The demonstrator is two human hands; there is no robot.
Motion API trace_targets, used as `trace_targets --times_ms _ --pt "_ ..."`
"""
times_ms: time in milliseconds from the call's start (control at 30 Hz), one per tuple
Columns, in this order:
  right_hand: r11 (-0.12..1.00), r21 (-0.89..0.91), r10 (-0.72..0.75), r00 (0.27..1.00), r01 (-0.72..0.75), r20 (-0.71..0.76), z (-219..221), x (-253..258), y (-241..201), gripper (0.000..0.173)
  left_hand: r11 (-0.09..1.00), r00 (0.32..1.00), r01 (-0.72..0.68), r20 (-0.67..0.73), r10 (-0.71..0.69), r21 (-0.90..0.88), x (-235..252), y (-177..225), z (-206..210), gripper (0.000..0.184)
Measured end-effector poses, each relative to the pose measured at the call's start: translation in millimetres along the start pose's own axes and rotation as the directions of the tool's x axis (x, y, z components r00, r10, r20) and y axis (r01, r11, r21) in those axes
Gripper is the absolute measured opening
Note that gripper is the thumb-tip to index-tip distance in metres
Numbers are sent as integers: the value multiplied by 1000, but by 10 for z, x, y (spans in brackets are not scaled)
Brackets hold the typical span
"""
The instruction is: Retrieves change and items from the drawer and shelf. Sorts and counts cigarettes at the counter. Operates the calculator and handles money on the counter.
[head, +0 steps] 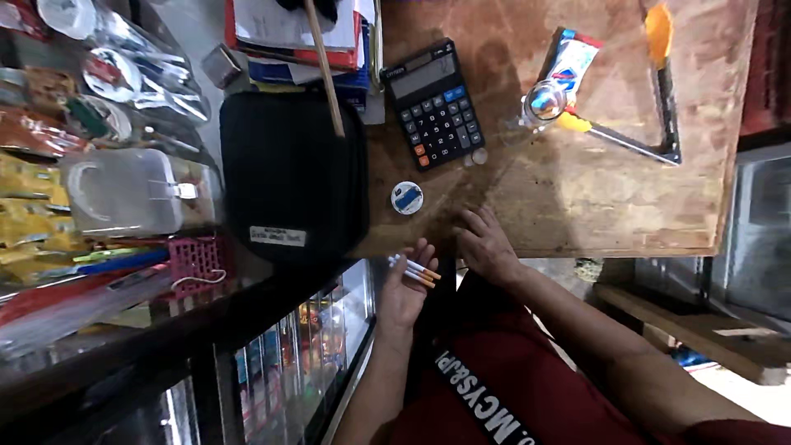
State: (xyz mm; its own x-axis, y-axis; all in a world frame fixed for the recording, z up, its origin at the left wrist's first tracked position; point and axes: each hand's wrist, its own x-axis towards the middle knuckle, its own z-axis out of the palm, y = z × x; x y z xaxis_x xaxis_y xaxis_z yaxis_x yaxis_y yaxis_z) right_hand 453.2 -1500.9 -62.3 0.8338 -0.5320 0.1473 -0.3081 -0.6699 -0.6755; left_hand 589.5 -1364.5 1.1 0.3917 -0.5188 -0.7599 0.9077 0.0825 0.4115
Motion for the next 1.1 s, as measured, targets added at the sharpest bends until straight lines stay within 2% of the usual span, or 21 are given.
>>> trace_targets --times_ms 267,467,633,800,1000,1100 --pt "995 -46 81 995 -84 -54 -175 222 210 24 998 999 17 46 -15 -55 1 38 49 45" --pt "980 -97 166 984 -171 -60 -238 384 333 31 998 999 11 48 -8 -54 18 42 36 43" --pt "963 -120 235 970 -240 -54 -238 421 411 41 997 999 -1 46 5 -79 13 31 13 43" --pt "959 -162 226 972 -233 -58 -270 511 404 42 998 1000 -5 -6 5 -68 -9 26 21 43" --pt "957 -219 185 982 -189 -40 -206 539 423 40 998 1000 -8 13 9 -68 -33 32 -20 43" --pt "955 -210 214 977 -211 -7 -193 520 386 41 997 999 -25 31 27 -69 -43 33 -50 42"
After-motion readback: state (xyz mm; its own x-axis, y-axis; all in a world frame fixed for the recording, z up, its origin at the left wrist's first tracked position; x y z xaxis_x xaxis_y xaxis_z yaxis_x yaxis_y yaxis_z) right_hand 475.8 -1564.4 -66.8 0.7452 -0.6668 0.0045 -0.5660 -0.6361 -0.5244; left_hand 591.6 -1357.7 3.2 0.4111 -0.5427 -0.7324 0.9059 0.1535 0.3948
